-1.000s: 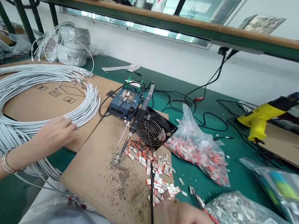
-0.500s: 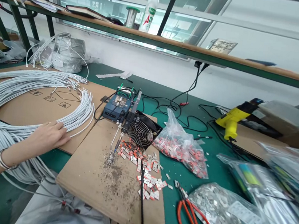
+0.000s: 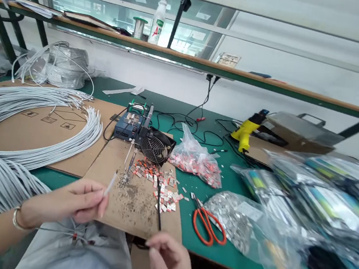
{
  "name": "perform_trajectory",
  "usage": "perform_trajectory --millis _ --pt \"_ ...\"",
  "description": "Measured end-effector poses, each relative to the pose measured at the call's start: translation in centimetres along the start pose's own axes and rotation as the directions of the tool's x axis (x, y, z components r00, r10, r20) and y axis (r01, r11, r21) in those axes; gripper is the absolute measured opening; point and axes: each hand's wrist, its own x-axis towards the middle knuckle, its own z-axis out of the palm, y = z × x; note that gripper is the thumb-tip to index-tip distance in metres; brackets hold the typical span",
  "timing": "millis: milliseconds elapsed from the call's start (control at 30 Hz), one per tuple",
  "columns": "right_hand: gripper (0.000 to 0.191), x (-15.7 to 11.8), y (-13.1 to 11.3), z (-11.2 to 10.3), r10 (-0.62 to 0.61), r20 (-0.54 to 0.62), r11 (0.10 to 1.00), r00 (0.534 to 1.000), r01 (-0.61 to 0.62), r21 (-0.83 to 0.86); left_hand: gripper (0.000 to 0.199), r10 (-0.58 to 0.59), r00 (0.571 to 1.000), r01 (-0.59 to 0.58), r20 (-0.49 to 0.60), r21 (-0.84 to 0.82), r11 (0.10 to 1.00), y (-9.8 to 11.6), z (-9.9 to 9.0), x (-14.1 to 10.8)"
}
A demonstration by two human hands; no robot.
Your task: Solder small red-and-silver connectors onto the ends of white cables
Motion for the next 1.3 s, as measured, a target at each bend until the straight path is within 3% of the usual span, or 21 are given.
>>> perform_trajectory --millis 100,233,467,567,667,767,833,933,1000,1100,1167,1300 --pt "0.017 0.0 -1.6 2.3 -0.060 -0.071 0.996 0.996 0.056 -0.069 0.037 -0.056 0.998 0.055 -0.013 -0.101 0.993 -2.1 2.5 0.3" --pt "0.012 0.0 -3.0 4.2 -0.168 0.009 0.983 0.986 0.168 -0.080 0.038 -0.127 0.990 0.123 -0.066 -0.060 0.991 -4.0 3.9 -0.6" --pt "0.014 -0.3 -3.4 5.3 -0.063 0.100 0.998 0.993 0.064 -0.010 0.037 -0.187 0.977 0.198 -0.098 0.116 0.973 -5.0 4.3 -2.3" --pt "0.015 -0.4 -3.1 5.2 -0.048 0.141 0.999 0.989 0.047 0.011 0.033 -0.151 0.981 0.174 -0.118 0.208 0.963 -5.3 4.4 -2.4" --pt "0.020 -0.5 -2.6 5.5 -0.071 0.155 0.995 0.985 0.059 0.080 0.028 -0.055 0.975 0.106 -0.216 0.234 0.967 -5.8 4.6 -2.2" --pt "0.024 -0.2 -2.1 6.4 -0.062 0.072 0.966 0.996 0.042 0.255 0.030 0.009 0.954 0.055 -0.299 0.206 0.977 -6.3 4.8 -1.9" --pt "0.030 0.2 -2.0 6.8 0.009 -0.020 0.889 1.000 0.001 0.458 0.033 0.010 0.952 0.049 -0.305 0.185 0.981 -6.3 4.9 -1.8" --pt "0.039 0.8 -2.1 6.7 0.061 -0.174 0.758 0.983 0.068 0.649 0.037 -0.015 0.943 0.064 -0.333 0.138 0.988 -5.7 4.8 -2.0" --pt "0.032 0.8 -2.0 6.4 0.012 -0.197 0.838 0.980 0.097 0.538 0.040 -0.011 0.923 0.056 -0.385 0.104 0.993 -5.2 4.7 -2.0" --pt "0.010 0.3 -1.8 6.2 -0.043 -0.051 0.981 0.998 0.051 0.185 0.041 0.025 0.903 0.016 -0.428 0.091 0.996 -4.6 4.4 -2.0" --pt "0.008 0.0 -2.0 6.4 -0.082 0.016 0.995 0.996 0.081 0.062 0.038 0.039 0.906 0.006 -0.422 0.104 0.995 -4.7 4.3 -2.0" --pt "0.004 0.1 -2.9 6.4 -0.144 0.050 0.989 0.988 0.145 -0.006 0.028 0.063 0.919 0.011 -0.389 0.186 0.982 -5.5 4.1 -2.2"
